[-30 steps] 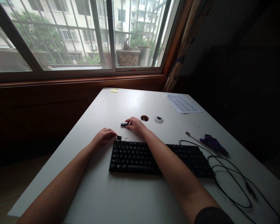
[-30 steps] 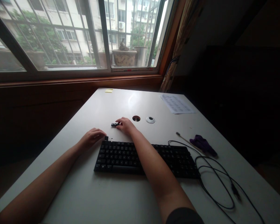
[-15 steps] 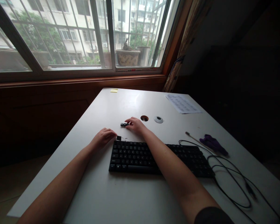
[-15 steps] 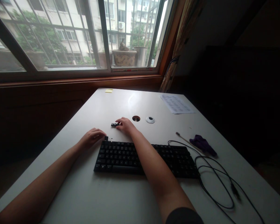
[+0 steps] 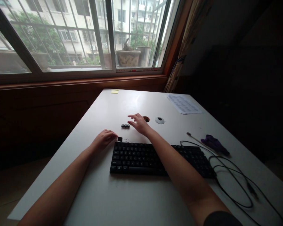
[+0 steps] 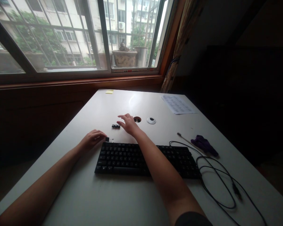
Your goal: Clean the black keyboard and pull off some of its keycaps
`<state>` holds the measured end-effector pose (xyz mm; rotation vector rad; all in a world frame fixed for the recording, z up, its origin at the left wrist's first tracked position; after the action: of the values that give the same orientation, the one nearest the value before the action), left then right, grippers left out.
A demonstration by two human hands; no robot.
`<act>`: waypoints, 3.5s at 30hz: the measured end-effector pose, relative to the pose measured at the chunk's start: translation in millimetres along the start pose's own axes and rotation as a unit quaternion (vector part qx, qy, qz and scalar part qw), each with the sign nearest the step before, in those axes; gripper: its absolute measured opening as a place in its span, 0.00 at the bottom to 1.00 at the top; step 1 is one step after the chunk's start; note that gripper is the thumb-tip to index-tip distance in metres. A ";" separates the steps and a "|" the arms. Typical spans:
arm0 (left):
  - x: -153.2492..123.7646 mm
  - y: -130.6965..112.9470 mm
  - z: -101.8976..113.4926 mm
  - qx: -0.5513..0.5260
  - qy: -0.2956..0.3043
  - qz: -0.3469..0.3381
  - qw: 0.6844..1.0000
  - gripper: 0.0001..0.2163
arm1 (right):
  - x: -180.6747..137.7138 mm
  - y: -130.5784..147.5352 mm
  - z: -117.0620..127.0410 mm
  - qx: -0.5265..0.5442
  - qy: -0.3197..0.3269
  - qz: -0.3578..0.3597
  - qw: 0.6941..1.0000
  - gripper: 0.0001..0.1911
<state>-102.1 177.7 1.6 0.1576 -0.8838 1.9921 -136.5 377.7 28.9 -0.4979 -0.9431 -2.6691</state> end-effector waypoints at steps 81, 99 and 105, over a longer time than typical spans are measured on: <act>1.3 -72.9 -20.3 -0.019 0.012 -0.096 0.995 0.12 | -121.7 40.2 32.2 0.201 -0.092 -0.141 0.965 0.11; -2.6 -101.8 -26.7 0.036 0.031 -0.154 0.987 0.09 | -121.4 41.3 20.5 0.317 -0.060 -0.141 0.936 0.13; -3.6 -105.5 -16.4 0.039 -0.013 -0.158 0.987 0.06 | -121.5 35.0 16.9 0.348 -0.069 -0.154 0.922 0.14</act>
<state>-12.9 219.3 43.1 0.3477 -0.7470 1.7315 -10.1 378.5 11.7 -0.3886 -2.0362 -2.3121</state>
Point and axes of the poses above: each hand's wrist, its own x-axis towards the middle knuckle, its own z-axis out of the back of the hand, y = z × x, the point moved 10 cm from there along x, towards the middle knuckle, and after that the axes turned 5 degrees about -x, right-handed, at the moved point
